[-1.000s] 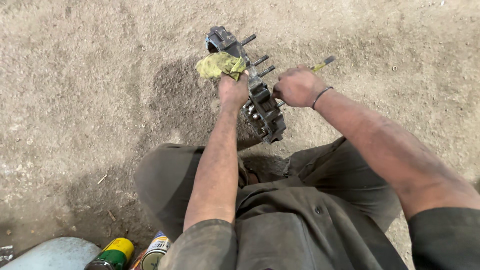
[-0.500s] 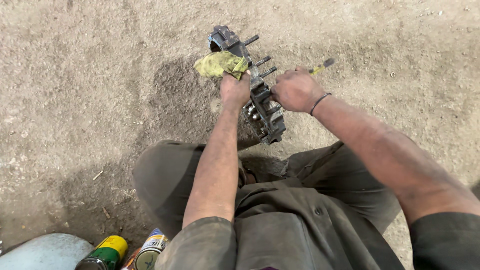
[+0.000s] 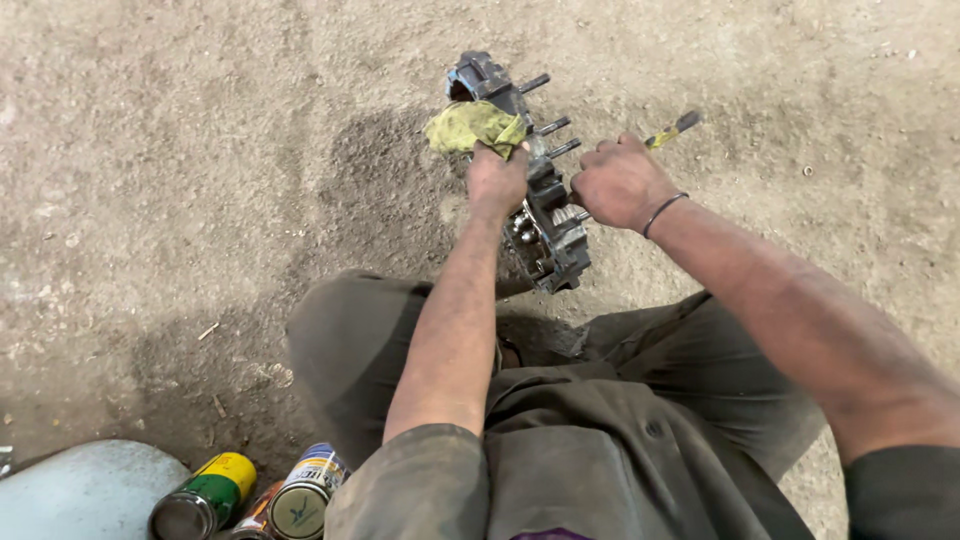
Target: The person sits on the ground and scrubs a metal mechanical part with a yellow cloth and a small brush. The person repeatedly wipes and scrubs the part, turning it over to clean different surfaces.
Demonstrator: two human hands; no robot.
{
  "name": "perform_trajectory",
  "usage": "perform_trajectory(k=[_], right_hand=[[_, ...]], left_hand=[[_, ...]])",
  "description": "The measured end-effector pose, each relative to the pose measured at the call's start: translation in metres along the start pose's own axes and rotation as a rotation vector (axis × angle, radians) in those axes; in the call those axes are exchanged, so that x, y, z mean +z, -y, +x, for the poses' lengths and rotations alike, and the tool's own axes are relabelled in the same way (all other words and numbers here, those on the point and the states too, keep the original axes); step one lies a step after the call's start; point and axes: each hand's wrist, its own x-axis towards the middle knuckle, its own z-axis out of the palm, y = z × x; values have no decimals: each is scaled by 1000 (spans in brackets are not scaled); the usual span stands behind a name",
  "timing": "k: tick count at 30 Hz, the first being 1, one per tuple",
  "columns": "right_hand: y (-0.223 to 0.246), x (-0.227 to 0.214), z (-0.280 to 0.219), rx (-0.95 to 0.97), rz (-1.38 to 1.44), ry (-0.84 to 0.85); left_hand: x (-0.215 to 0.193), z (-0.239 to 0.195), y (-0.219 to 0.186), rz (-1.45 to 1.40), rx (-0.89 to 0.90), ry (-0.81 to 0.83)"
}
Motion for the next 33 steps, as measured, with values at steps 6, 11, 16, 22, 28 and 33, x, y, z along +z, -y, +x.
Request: perform_trajectory(k=[6,11,16,22,28,33], right_hand=[[2,1,1,-61,-73,-58],[8,-7,4,-96,-96,-56],[11,-20,6,-89,-151,44],[20,-29,8,-105,-145,65],[15,-24,8,-63,-185,94],[15,-10,7,-171,-162,-158]], left_hand=[[-1,1,-2,57,-148,65],[3,5,5,49,-75,16],[6,6,9,42,-48,7],[3,7,4,73,-98,55],[-3,3,-2,64,-87,31],[0,3,-3,66,-109,41]])
